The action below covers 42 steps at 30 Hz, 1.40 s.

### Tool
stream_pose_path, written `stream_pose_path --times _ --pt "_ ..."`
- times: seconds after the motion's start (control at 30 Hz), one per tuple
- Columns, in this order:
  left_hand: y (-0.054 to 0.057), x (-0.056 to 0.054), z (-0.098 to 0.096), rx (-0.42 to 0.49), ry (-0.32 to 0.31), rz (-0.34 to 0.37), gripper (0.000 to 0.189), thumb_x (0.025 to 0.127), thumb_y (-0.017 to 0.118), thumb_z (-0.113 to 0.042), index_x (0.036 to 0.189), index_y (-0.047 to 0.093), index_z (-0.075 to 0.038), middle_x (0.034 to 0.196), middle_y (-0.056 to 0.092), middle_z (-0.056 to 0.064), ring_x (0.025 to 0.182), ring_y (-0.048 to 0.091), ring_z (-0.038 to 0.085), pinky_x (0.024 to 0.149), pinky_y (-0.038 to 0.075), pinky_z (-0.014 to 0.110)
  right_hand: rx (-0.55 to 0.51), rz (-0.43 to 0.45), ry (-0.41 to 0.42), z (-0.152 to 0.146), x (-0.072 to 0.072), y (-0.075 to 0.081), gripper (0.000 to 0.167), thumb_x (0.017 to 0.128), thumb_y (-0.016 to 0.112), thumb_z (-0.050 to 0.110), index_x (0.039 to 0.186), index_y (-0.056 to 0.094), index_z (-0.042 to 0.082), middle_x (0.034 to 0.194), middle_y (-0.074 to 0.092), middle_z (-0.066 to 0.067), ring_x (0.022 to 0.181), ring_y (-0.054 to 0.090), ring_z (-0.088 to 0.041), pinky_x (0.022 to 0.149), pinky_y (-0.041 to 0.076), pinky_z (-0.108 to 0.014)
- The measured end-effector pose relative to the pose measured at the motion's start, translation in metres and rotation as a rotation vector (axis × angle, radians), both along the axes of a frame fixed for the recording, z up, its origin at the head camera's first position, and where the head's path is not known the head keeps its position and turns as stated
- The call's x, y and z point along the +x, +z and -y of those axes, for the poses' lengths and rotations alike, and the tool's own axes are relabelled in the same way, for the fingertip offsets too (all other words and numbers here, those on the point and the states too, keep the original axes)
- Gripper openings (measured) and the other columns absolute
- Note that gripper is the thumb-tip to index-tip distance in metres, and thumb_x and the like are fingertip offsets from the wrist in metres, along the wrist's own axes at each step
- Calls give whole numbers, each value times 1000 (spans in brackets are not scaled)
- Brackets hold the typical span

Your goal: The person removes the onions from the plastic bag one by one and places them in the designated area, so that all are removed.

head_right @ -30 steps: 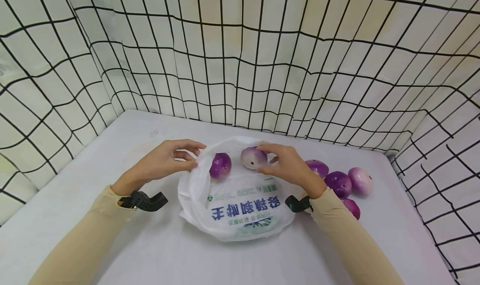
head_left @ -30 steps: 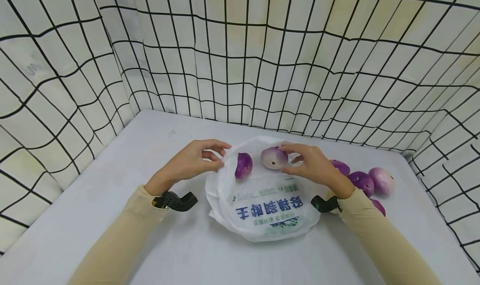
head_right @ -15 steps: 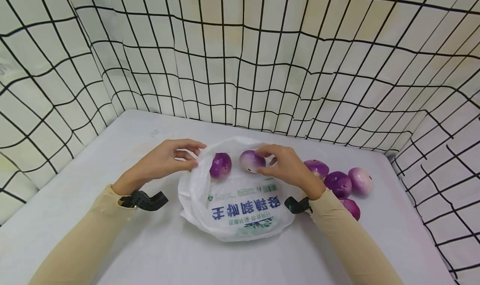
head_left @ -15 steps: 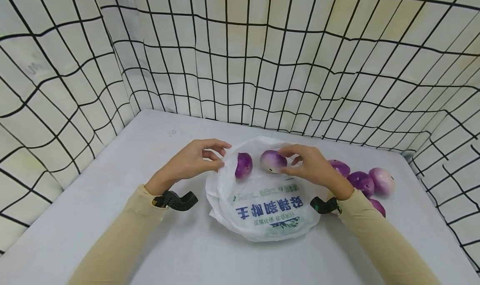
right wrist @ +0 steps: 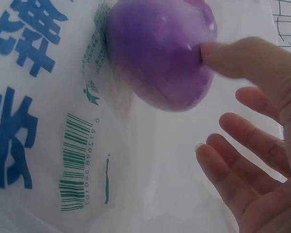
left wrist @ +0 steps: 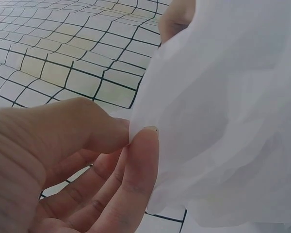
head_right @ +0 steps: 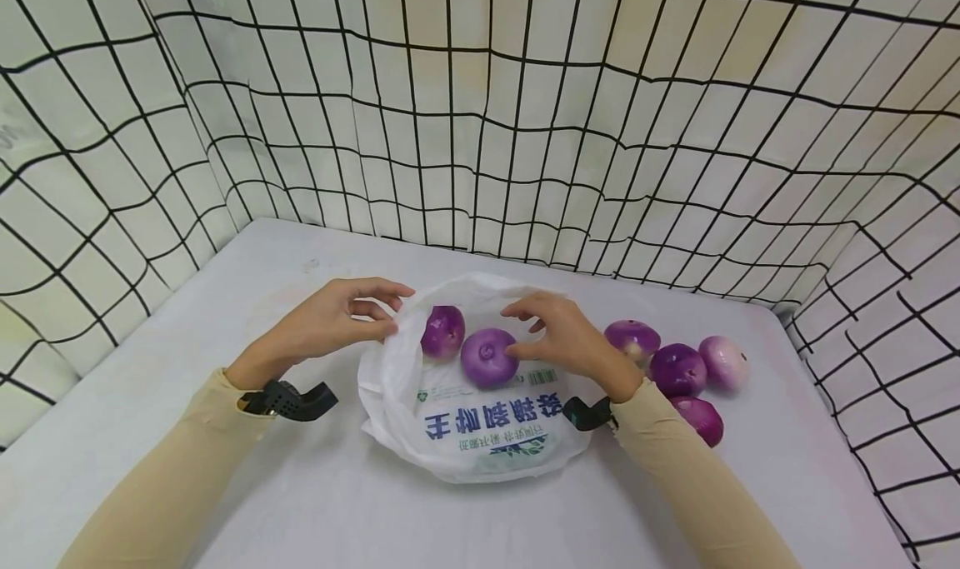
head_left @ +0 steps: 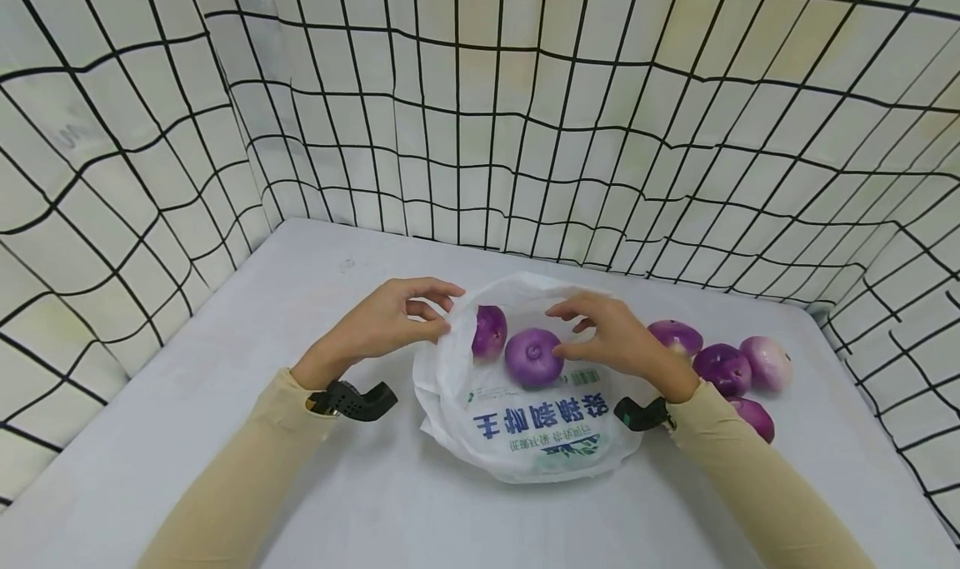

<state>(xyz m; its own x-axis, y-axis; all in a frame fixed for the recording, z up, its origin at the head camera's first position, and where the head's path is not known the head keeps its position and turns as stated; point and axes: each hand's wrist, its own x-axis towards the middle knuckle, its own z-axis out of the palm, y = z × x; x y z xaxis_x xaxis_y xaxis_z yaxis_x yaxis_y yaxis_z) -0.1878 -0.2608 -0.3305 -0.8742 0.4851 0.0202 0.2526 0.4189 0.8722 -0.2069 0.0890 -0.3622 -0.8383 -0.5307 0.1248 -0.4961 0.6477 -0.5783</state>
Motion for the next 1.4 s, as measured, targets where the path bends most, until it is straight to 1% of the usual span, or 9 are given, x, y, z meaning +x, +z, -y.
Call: stream_pose_path --times 0.2,0.37,0.53,0.7,0.87,1.13,1.2,1.3,1.4 --pt "1 0 -1 -5 4 -3 49 92 72 -12 140 62 -14 124 65 11 102 73 17 86 61 31 29 17 48 6 2 -3 59 81 89 29 133 68 14 133 68 -3 118 67 -22 102 59 -42" --pt "1 -1 0 -14 6 -15 49 92 72 -12 140 62 -14 124 66 11 102 73 18 86 61 32 36 4 55 10 4 -5 56 80 89 29 130 70 14 130 70 -2 115 68 -20 100 60 -39" --pt "2 1 0 -12 0 -16 49 92 72 -11 141 62 -12 125 65 14 102 73 19 87 62 33 47 -8 37 13 6 -8 54 80 89 30 129 71 15 127 70 -2 112 69 -21 97 61 -41" --pt "2 0 0 -4 -4 -10 50 92 72 -12 141 61 -11 125 65 14 102 72 18 87 62 32 61 -24 25 16 12 -12 54 81 89 30 129 70 15 128 69 -4 111 70 -22 94 62 -41" --pt "2 1 0 -7 -2 -5 50 92 72 -11 141 61 -12 125 64 14 103 72 19 88 62 33 23 -16 34 19 18 -16 55 81 89 27 130 69 15 130 67 -5 112 70 -23 93 63 -39" --pt "1 1 0 -17 -2 -11 50 92 72 -11 141 61 -13 125 65 14 102 72 19 87 61 33 -106 28 10 21 27 -21 55 79 91 24 129 69 12 130 64 -9 123 65 -29 92 63 -34" --pt "1 1 -1 -19 -4 -14 50 92 72 -12 141 61 -12 125 65 14 102 72 19 87 61 32 -116 37 4 22 28 -22 59 79 91 24 131 68 11 131 64 -9 124 64 -30 92 63 -33" --pt "1 0 -1 -17 -6 -16 50 92 72 -12 141 61 -12 125 65 14 103 72 19 87 61 32 -100 43 -16 23 28 -24 66 78 91 26 136 63 10 133 63 -9 125 63 -30 92 63 -32" --pt "1 1 -1 -17 -5 -15 51 92 72 -11 142 61 -12 125 65 14 102 73 19 87 61 32 -95 57 -36 24 28 -25 73 78 92 27 140 59 9 138 61 -10 127 62 -31 94 63 -33"
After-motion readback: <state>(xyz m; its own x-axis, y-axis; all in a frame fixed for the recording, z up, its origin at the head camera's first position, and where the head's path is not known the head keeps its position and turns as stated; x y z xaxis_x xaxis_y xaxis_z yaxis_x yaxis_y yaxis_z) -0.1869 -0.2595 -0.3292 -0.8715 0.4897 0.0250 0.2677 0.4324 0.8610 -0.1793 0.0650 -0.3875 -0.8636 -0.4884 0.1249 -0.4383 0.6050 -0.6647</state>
